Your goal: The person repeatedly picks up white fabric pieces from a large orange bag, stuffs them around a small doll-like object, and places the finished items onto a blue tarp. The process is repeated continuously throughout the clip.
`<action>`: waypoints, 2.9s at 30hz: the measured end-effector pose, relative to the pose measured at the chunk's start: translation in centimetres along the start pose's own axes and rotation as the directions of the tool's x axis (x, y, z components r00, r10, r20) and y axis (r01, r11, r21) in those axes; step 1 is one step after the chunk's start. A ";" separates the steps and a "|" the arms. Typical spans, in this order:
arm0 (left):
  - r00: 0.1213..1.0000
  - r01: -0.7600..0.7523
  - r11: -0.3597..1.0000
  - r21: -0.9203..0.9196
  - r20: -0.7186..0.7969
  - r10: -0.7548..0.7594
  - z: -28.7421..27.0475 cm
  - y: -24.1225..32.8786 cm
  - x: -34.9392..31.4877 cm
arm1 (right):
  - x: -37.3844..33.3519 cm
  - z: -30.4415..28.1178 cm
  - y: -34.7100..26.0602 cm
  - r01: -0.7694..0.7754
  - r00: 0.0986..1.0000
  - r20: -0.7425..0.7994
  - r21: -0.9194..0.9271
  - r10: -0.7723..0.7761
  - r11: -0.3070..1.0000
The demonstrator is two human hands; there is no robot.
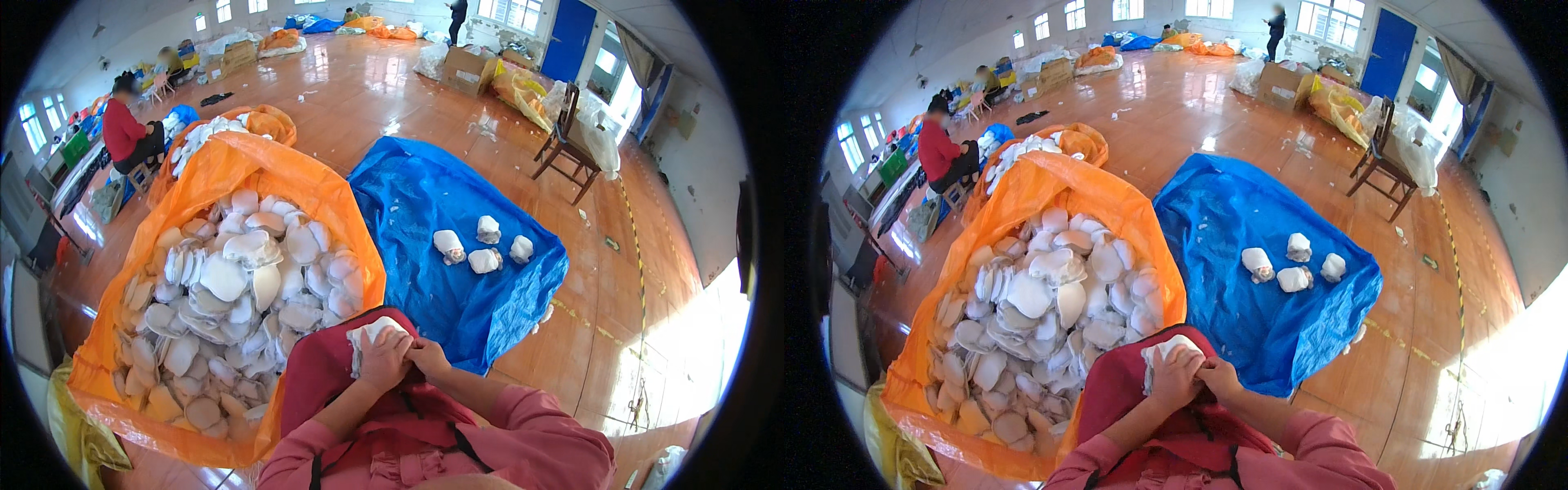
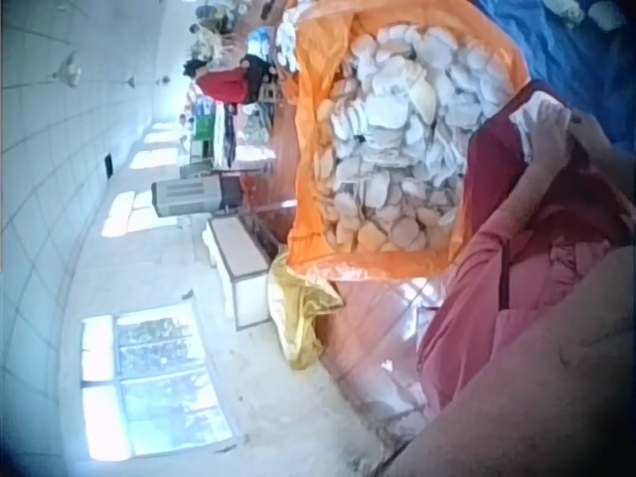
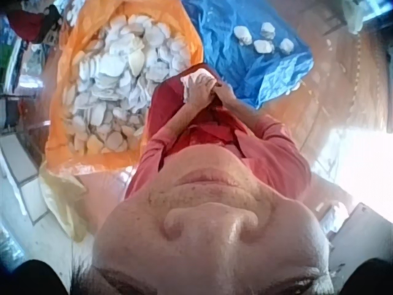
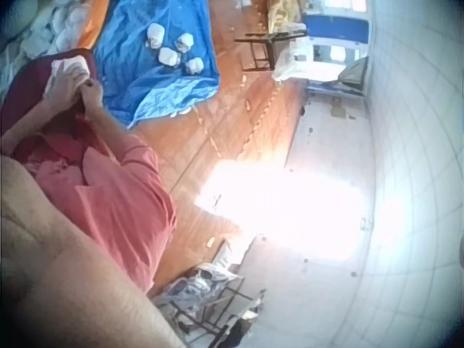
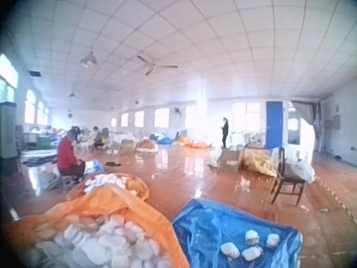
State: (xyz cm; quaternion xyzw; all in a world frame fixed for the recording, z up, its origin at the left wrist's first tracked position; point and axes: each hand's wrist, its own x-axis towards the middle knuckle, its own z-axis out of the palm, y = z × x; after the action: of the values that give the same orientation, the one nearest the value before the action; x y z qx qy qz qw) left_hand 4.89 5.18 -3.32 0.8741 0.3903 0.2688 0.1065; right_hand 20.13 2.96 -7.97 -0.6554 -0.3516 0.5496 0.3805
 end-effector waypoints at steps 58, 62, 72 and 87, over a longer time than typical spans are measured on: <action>0.953 0.276 0.945 -0.174 0.176 -0.246 -0.8 -1.7 3.5 | 0.8 -1.0 -5.8 0.155 0.986 0.075 -0.082 -0.149 0.984; 0.932 0.339 0.908 -0.245 0.217 -0.289 -1.7 -1.6 3.6 | 0.6 -0.6 -6.3 0.168 0.984 0.072 -0.044 -0.164 0.985; 0.942 0.331 0.859 -0.391 0.198 -0.272 -1.7 -2.4 3.3 | 3.7 -0.6 -5.9 -0.118 0.957 0.291 0.346 0.012 0.931; 0.881 0.424 0.793 -0.438 0.401 -0.250 -3.0 -3.8 3.2 | 3.5 -1.4 -7.8 -0.119 0.963 0.265 0.238 0.053 0.964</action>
State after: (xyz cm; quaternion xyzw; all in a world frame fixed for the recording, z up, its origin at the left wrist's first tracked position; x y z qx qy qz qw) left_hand 2.67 10.00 -1.11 0.7601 0.4330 0.1927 0.4446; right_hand 21.71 9.46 -2.46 -0.5399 -0.2962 0.6860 0.3875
